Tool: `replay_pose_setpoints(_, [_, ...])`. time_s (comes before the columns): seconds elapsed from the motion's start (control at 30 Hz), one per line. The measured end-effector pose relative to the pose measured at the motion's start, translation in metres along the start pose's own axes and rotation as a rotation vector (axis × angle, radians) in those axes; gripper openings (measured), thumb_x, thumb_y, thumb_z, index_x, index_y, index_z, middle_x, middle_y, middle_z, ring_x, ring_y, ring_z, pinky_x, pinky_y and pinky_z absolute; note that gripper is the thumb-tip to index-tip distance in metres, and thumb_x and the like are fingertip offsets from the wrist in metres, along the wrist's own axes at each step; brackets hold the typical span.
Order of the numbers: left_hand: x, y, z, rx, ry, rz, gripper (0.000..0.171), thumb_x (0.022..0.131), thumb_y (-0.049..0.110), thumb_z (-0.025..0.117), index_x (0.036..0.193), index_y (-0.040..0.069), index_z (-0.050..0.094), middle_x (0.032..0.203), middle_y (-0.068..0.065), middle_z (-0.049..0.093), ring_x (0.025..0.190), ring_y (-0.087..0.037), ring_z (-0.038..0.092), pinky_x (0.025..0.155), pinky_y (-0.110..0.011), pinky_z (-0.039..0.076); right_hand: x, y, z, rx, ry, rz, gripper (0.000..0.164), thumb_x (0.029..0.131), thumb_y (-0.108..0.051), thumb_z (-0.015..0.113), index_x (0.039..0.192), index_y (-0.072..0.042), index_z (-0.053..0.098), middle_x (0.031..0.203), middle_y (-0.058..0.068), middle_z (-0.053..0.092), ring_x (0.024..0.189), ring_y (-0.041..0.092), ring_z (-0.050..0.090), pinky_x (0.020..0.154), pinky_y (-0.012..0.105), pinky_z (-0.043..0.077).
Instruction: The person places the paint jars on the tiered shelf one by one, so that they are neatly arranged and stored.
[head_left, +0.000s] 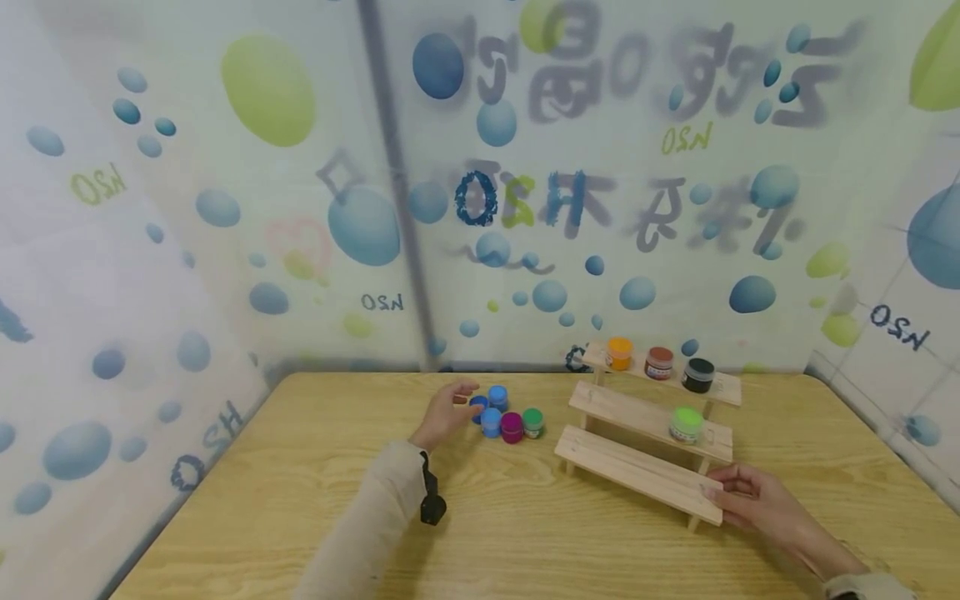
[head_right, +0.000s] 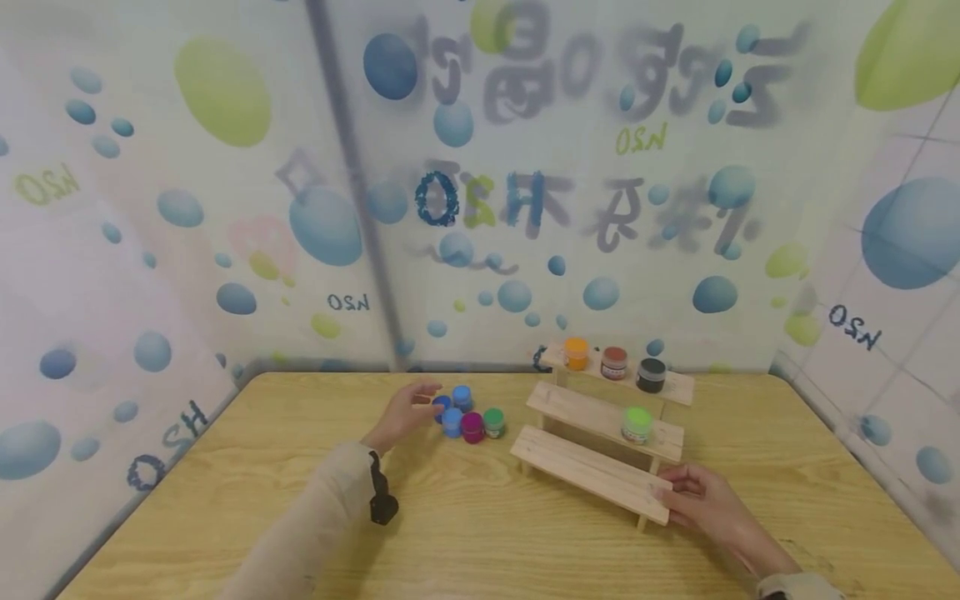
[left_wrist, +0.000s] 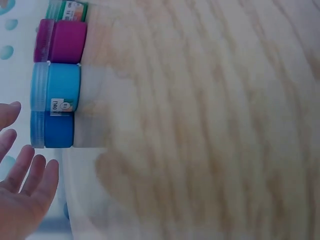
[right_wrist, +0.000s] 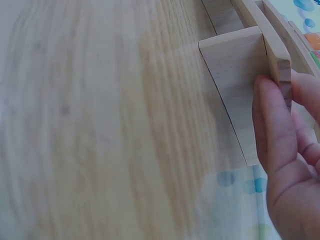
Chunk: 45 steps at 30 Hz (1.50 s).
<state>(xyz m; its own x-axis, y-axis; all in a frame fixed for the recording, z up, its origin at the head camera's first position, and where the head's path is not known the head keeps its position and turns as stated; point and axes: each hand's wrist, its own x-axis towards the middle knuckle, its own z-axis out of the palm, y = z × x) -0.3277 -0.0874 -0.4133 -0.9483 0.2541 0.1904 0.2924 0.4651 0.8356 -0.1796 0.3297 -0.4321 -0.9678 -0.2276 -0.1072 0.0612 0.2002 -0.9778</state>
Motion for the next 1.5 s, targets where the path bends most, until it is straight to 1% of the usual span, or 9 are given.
replay_pose_setpoints(0.23, [0.001, -0.004, 0.006, -0.015, -0.004, -0.036, 0.037, 0.085, 0.01, 0.059, 0.117, -0.004, 0.051, 0.116, -0.02, 0.051, 0.105, -0.035, 0.049, 0.084, -0.041, 0.043, -0.001, 0.0, 0.001, -0.011, -0.002, 0.0, 0.029, 0.088, -0.012, 0.055, 0.106, 0.01, 0.048, 0.092, 0.004, 0.056, 0.084, 0.008, 0.057, 0.072, 0.027, 0.05])
replay_pose_setpoints(0.3, [0.002, -0.008, 0.007, -0.035, -0.011, -0.028, 0.037, 0.085, 0.013, 0.06, 0.117, -0.003, 0.052, 0.116, -0.019, 0.052, 0.104, -0.034, 0.05, 0.084, -0.04, 0.044, -0.002, 0.0, 0.001, -0.02, 0.005, 0.006, 0.03, 0.088, -0.012, 0.055, 0.106, 0.011, 0.048, 0.092, 0.004, 0.057, 0.083, 0.007, 0.057, 0.072, 0.027, 0.05])
replay_pose_setpoints(0.37, [0.004, -0.017, 0.008, -0.047, -0.016, 0.024, 0.038, 0.085, 0.019, 0.06, 0.117, -0.001, 0.053, 0.114, -0.017, 0.054, 0.101, -0.031, 0.052, 0.081, -0.037, 0.045, -0.002, 0.0, 0.002, -0.026, 0.008, 0.006, 0.029, 0.088, -0.012, 0.055, 0.106, 0.011, 0.048, 0.091, 0.003, 0.057, 0.083, 0.007, 0.057, 0.072, 0.026, 0.05])
replay_pose_setpoints(0.47, [0.006, -0.023, 0.009, -0.057, -0.012, 0.047, 0.039, 0.085, 0.024, 0.06, 0.116, 0.0, 0.054, 0.113, -0.015, 0.055, 0.099, -0.029, 0.052, 0.081, -0.036, 0.045, -0.002, 0.0, 0.002, -0.028, 0.005, -0.001, 0.031, 0.088, -0.011, 0.054, 0.106, 0.013, 0.047, 0.092, 0.003, 0.057, 0.083, 0.007, 0.057, 0.071, 0.026, 0.05])
replay_pose_setpoints(0.57, [0.007, -0.024, 0.01, -0.062, -0.008, 0.013, 0.036, 0.086, 0.021, 0.059, 0.115, 0.0, 0.055, 0.113, -0.015, 0.055, 0.1, -0.03, 0.052, 0.082, -0.037, 0.044, -0.002, 0.0, 0.002, -0.025, 0.005, 0.002, 0.032, 0.088, -0.012, 0.055, 0.107, 0.013, 0.046, 0.092, 0.003, 0.057, 0.083, 0.007, 0.057, 0.071, 0.026, 0.05])
replay_pose_setpoints(0.63, [0.005, -0.019, 0.011, -0.054, -0.007, -0.035, 0.034, 0.086, 0.014, 0.058, 0.115, -0.003, 0.054, 0.115, -0.017, 0.054, 0.102, -0.033, 0.051, 0.085, -0.04, 0.043, -0.001, 0.0, 0.002, -0.024, 0.008, 0.011, 0.031, 0.088, -0.012, 0.055, 0.107, 0.011, 0.047, 0.093, 0.003, 0.057, 0.083, 0.007, 0.057, 0.072, 0.026, 0.049])
replay_pose_setpoints(0.8, [0.004, -0.019, 0.01, -0.034, -0.011, -0.051, 0.033, 0.087, 0.011, 0.056, 0.117, -0.004, 0.053, 0.115, -0.018, 0.054, 0.102, -0.033, 0.051, 0.084, -0.039, 0.044, -0.001, 0.0, 0.001, -0.024, 0.009, 0.011, 0.035, 0.088, -0.015, 0.056, 0.108, 0.013, 0.046, 0.093, 0.004, 0.056, 0.084, 0.007, 0.057, 0.073, 0.027, 0.049])
replay_pose_setpoints(1.3, [0.0, -0.023, -0.004, -0.115, -0.08, -0.153, 0.039, 0.085, 0.016, 0.06, 0.119, -0.002, 0.052, 0.112, -0.015, 0.053, 0.097, -0.027, 0.052, 0.074, -0.033, 0.049, -0.001, 0.001, 0.001, -0.009, 0.009, -0.002, 0.032, 0.089, -0.009, 0.053, 0.109, 0.014, 0.045, 0.095, 0.004, 0.057, 0.084, 0.007, 0.058, 0.072, 0.028, 0.05])
replay_pose_setpoints(1.5, [-0.006, -0.021, -0.01, -0.133, -0.121, -0.16, 0.037, 0.084, 0.014, 0.062, 0.115, -0.003, 0.053, 0.108, -0.015, 0.054, 0.096, -0.027, 0.052, 0.072, -0.034, 0.05, -0.001, 0.001, 0.001, -0.01, 0.0, -0.013, 0.03, 0.089, -0.009, 0.053, 0.107, 0.013, 0.046, 0.094, 0.004, 0.057, 0.084, 0.007, 0.057, 0.071, 0.028, 0.05])
